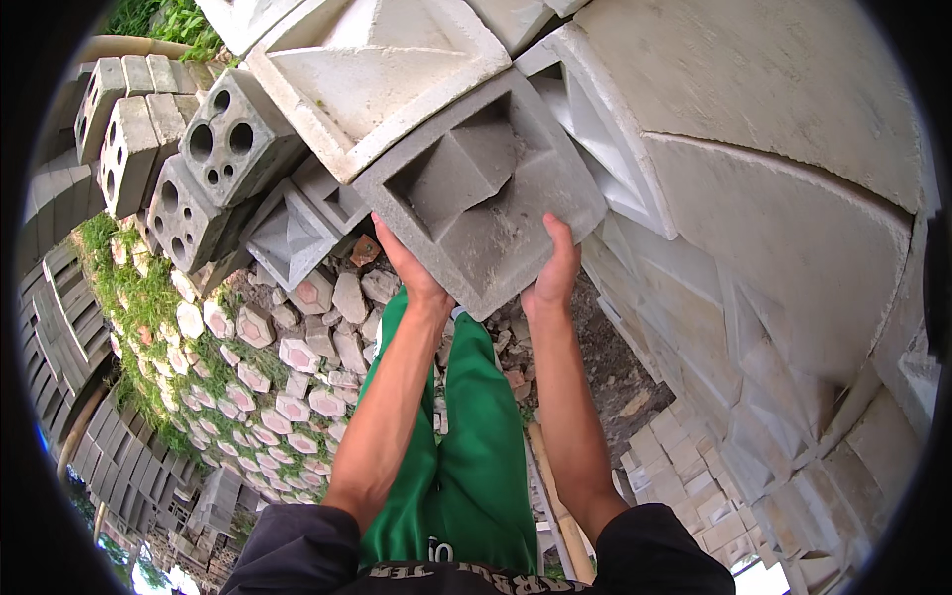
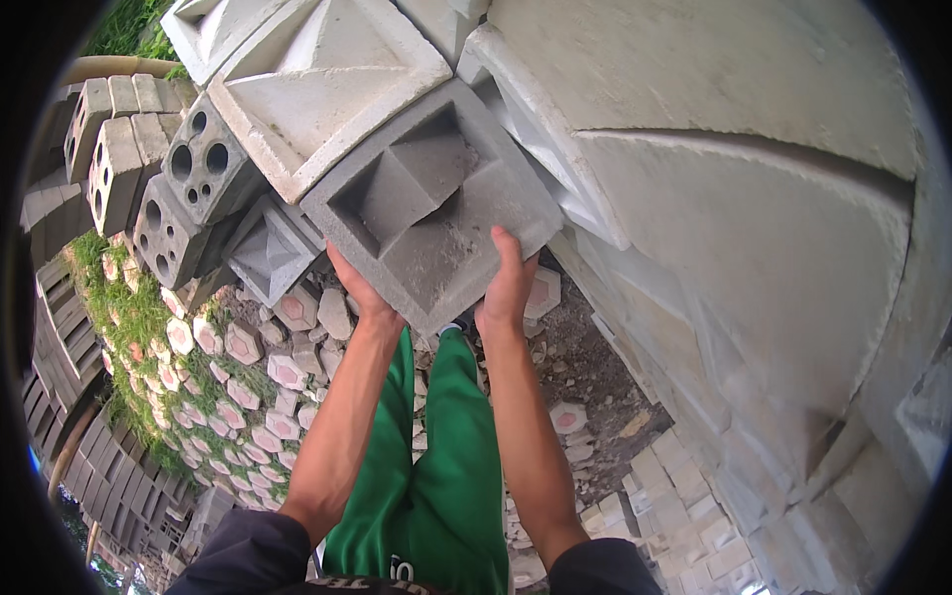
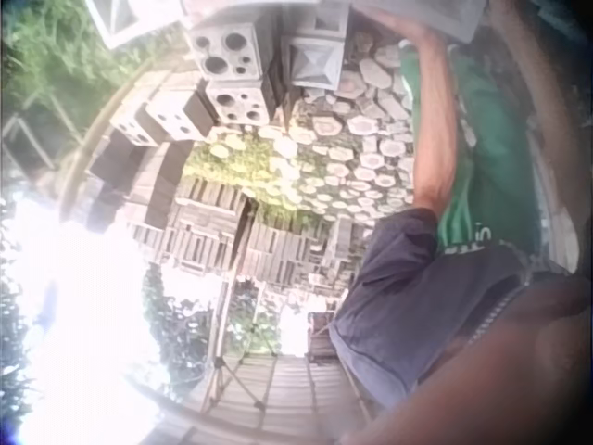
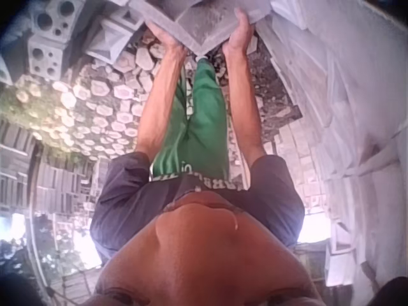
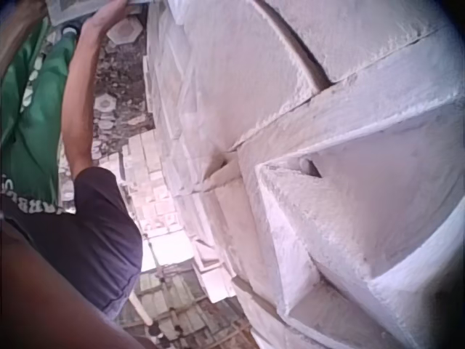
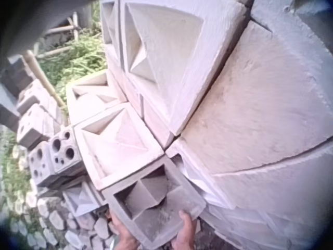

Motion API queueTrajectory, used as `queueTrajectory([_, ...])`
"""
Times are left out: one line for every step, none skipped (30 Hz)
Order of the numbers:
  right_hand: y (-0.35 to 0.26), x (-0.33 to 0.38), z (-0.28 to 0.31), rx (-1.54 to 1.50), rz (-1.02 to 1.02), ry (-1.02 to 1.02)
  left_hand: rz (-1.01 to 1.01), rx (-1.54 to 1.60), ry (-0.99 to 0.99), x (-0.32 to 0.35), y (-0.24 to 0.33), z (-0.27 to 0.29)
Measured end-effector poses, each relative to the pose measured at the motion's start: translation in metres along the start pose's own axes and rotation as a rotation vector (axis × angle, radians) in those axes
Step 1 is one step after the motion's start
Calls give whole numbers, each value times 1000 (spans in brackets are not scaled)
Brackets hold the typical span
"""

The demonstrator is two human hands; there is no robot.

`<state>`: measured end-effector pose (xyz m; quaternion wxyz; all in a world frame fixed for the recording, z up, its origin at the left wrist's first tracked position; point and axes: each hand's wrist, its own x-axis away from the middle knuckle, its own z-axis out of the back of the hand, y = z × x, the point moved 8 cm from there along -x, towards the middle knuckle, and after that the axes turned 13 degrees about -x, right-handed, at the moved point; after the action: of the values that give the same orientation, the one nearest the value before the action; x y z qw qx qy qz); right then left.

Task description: The person picks up hollow concrete blocks from a pile, carries them across a paved area, and places them into a growing stack. The person repeats this process multiple times, handling the blocks by hand.

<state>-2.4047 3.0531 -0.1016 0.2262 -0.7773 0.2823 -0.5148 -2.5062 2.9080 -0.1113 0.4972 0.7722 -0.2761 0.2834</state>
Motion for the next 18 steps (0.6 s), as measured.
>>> queueTrajectory([1,-1,2,-3,-1,7,-1,4,-4,-1,-1,1])
queueTrajectory([1,-2,3,-5,-2,15,1,2,-6,-2,-2,2])
queueTrajectory([2,-3,4,-7,-4,21,2,0,-6,-2,-2,3])
queueTrajectory([2,-4,5,1,-3,26,4,-2,-6,-2,-2,3])
queueTrajectory([2,-4,6,8,-1,32,-3,-18,2,-2,-1,4])
queueTrajectory([2,-4,6,15,-1,38,-10,-34,12,0,1,4])
queueTrajectory([3,-5,6,11,-18,12,-16,-50,21,1,2,5])
queueTrajectory([2,-6,6,6,-35,-14,-3,-32,26,1,-1,6])
queueTrajectory([3,-7,5,-2,-51,-42,8,-15,30,-1,-5,8])
queueTrajectory([2,-8,4,-9,-44,-43,18,3,32,-3,-9,11])
queueTrajectory([1,-9,3,-16,-35,-44,9,-10,25,-6,-10,13])
queueTrajectory([-1,-8,2,-21,-24,-44,4,-20,16,-7,-11,12])
queueTrajectory([3,-8,3,-40,-41,-30,-1,-29,7,-7,-11,13])
queueTrajectory([7,-9,5,-60,-57,-17,8,-49,-2,-7,-11,14])
queueTrajectory([7,-9,4,-77,-68,-8,-1,-56,0,-8,-12,14])
queueTrajectory([7,-8,3,-90,-82,-8,-10,-64,1,-9,-11,15])
queueTrajectory([8,-6,3,-103,-96,-7,-19,-72,2,-10,-10,16])
queueTrajectory([9,-4,1,-119,-109,-7,-32,-89,4,-12,-7,15])
